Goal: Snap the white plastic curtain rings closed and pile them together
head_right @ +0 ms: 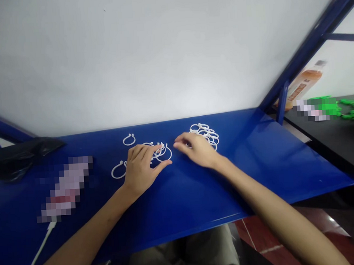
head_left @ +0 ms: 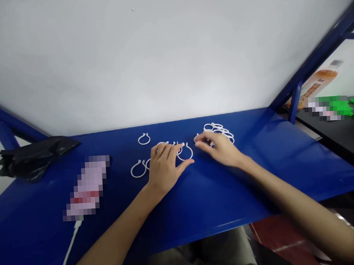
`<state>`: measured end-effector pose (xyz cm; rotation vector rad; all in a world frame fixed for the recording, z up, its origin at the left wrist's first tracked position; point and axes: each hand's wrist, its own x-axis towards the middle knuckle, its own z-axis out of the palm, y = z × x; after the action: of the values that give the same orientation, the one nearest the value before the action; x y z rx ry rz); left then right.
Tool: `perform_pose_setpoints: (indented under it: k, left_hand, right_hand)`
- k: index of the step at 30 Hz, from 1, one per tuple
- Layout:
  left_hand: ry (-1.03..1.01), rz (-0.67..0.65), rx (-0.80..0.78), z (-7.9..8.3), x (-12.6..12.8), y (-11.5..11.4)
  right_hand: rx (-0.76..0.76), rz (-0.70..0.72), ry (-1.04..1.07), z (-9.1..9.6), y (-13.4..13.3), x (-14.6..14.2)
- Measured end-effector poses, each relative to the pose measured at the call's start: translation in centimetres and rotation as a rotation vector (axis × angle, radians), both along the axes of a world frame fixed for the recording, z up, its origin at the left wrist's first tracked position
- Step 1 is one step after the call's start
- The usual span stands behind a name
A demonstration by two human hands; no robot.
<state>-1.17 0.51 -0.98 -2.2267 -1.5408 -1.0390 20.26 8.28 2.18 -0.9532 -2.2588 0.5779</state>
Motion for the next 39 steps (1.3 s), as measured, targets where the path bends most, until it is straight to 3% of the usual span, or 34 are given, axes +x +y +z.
perform_pose_setpoints:
  k: [3, 6, 9, 17, 24, 27, 32, 36, 39]
  left_hand:
    - [-0.031, -0.031, -0.005, 0.2, 0.0, -0.1]
    - [-0.155, -0.137, -0.068, 0.3, 0.1, 0.0]
    - [-0.332, -0.174, -0.132, 0.3, 0.1, 0.3]
    - [-0.375, -0.231, -0.140, 0.3, 0.0, 0.7]
    - [-0.313, -0.279, -0.164, -0.2, 0.4, 0.4]
    - [-0.196, -0.209, -0.139, -0.8, 0.3, 0.8]
    - [0.117, 0.056, -0.145, -1.3, -0.1, 1.3]
    - [0.241, 0.105, -0.164, -1.5, -0.6, 1.2]
    - [0.258, 0.085, -0.171, -1.5, -0.7, 1.1]
  right_hand:
    - [-0.099, 0.046, 0.071, -1.2, -2.6, -2.3]
    - [0.039, -0.001, 0.099, -2.6, -2.8, -2.5]
    - [0.191, 0.063, 0.065, -3.3, -2.4, -1.7]
    - [0.211, 0.201, -0.001, -3.0, -3.5, -1.5]
    - [0.354, 0.283, -0.190, -2.9, -3.8, -0.8]
    - [0.430, 0.189, -0.289, -2.9, -3.6, -0.9]
    - [0.479, 0.049, -0.392, -3.0, -3.4, -1.4]
    - [0.403, 0.036, -0.242, -3.0, -2.9, -1.1]
    - [0.344, -0.088, -0.067, -2.9, -1.5, 0.0]
